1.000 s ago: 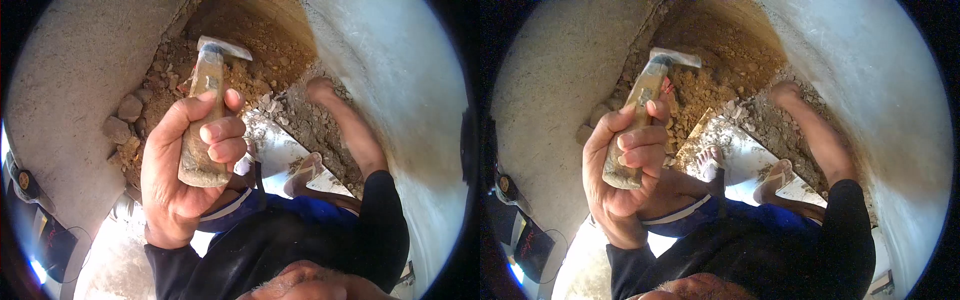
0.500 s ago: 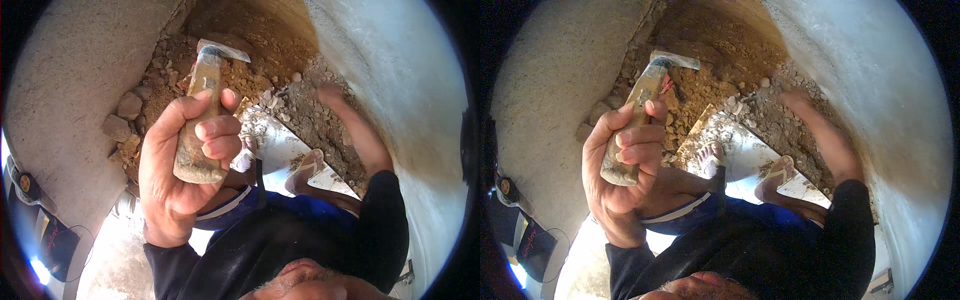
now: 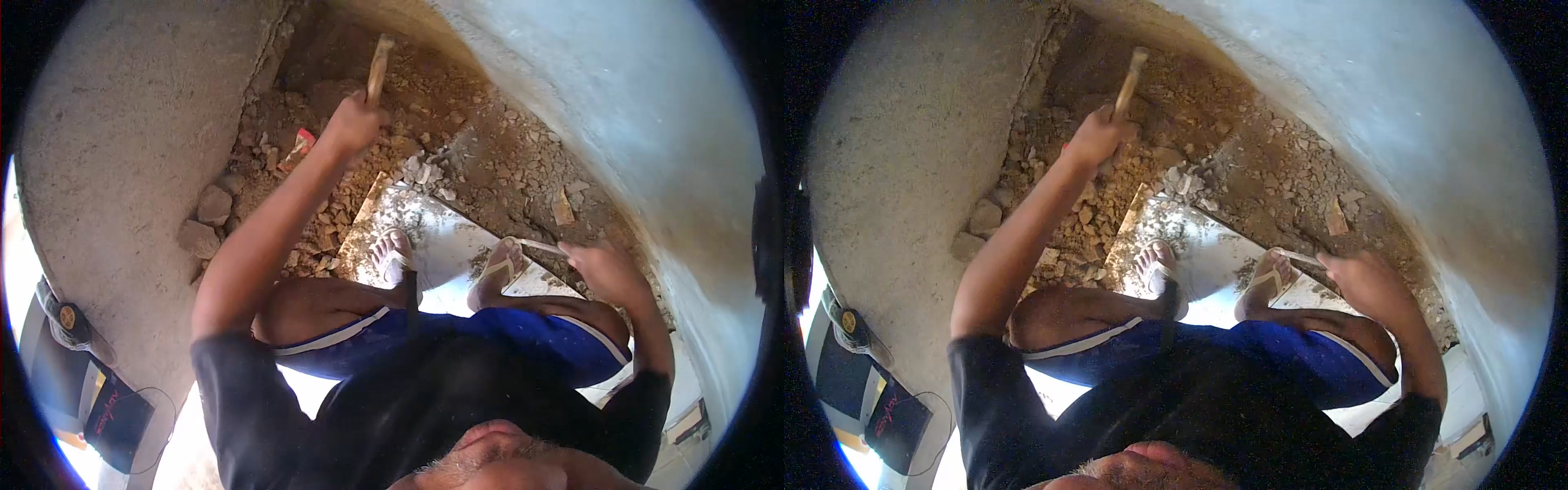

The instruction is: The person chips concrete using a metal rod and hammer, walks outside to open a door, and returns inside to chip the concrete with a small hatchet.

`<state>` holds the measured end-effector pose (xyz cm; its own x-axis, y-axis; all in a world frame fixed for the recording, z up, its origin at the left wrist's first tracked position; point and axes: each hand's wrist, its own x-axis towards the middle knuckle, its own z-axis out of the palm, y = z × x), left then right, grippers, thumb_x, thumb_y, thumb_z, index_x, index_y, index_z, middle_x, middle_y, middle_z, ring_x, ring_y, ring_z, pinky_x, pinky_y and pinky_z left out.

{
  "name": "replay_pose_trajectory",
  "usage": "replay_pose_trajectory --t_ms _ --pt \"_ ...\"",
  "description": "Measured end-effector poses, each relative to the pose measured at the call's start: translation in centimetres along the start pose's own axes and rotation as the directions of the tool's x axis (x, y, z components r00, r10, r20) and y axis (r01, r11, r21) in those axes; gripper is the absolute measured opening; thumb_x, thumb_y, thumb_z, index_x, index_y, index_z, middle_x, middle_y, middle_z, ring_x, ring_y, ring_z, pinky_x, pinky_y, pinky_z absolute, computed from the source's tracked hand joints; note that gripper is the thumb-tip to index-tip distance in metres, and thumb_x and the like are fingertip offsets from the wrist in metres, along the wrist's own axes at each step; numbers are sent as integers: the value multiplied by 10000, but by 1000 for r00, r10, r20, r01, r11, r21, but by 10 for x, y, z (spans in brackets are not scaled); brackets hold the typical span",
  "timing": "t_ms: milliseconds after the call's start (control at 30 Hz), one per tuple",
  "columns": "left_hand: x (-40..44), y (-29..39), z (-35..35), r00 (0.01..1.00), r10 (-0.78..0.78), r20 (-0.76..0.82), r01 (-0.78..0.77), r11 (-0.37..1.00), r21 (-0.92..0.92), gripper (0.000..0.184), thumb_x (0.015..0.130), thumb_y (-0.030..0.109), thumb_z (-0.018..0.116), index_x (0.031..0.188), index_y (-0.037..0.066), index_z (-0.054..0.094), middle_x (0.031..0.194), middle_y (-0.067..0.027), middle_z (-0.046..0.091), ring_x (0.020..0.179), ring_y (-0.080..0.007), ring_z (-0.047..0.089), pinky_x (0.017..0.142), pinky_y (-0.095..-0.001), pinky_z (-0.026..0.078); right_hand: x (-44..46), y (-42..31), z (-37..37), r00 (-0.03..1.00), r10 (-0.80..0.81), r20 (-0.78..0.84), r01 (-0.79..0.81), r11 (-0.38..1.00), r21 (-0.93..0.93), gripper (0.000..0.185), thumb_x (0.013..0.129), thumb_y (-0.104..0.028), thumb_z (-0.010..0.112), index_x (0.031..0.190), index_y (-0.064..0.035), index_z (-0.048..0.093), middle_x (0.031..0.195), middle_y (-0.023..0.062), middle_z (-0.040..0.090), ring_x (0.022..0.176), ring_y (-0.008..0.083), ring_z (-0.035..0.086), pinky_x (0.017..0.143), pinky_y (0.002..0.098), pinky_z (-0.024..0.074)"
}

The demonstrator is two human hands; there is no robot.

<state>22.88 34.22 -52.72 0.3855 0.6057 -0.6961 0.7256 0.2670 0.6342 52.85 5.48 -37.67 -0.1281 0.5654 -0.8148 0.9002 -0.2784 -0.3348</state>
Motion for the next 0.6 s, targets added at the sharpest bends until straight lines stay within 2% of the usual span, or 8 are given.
replay_pose_trajectory --t_ms 100,233,333,400,500,533,567,600 --pt "97 -43 38 996 84 3 -77 902 425 293 815 202 619 1031 5 609 821 -125 675 662 -238 652 563 -401 514 -57 -26 -18 964 136 -228 -134 991 25 329 890 -116 569 1214 -105 627 853 218 654 786 402 632 703 470 501" --pt "215 -109 111 998 -28 62 -33 588 808 280 800 209 617 1016 37 671 887 -124 712 784 -280 691 663 -440 545 -78 -44 13 817 385 -429 -304 920 247 345 879 -121 595 1221 -151 629 837 213 653 783 406 630 692 474 496" --pt "228 -126 156 958 91 273 -284 451 846 275 793 181 607 1024 52 685 943 -135 713 840 -274 696 687 -443 551 -78 -46 29 843 345 -413 -292 938 188 365 877 -126 603 1238 -182 621 823 210 647 750 396 626 680 470 491" --pt "270 -176 207 717 227 659 -674 -15 739 282 795 154 593 1045 57 679 993 -146 699 858 -254 689 667 -443 543 -87 -38 32 840 361 -406 -320 933 166 343 884 -143 602 1226 -156 625 834 211 647 764 392 631 682 470 488" --pt "196 -126 216 747 388 541 -596 30 802 210 798 101 576 971 42 679 881 -147 684 743 -240 663 601 -439 513 -84 -34 29 802 345 -487 -312 938 150 324 889 -136 592 1210 -127 627 877 218 647 814 405 630 708 485 483" --pt "168 -101 219 932 218 289 -347 763 545 242 853 179 565 1036 51 659 869 -107 661 764 -230 627 651 -456 498 -83 -32 28 813 306 -495 -265 952 153 323 891 -135 588 1212 -126 625 887 222 646 813 409 627 713 483 482" --pt "138 -75 224 970 -120 211 138 988 -71 289 908 257 553 1100 59 639 858 -66 638 784 -220 592 702 -473 482 -82 -32 25 822 266 -504 -217 964 155 322 894 -134 584 1213 -124 623 897 226 645 811 413 625 718 481 482" --pt "102 -51 229 945 -86 316 151 970 -189 268 846 170 557 1059 24 625 805 -96 640 697 -225 579 630 -447 481 -80 -32 22 829 225 -512 -169 973 155 321 896 -133 579 1214 -122 621 907 229 643 810 417 622 722 480 481"
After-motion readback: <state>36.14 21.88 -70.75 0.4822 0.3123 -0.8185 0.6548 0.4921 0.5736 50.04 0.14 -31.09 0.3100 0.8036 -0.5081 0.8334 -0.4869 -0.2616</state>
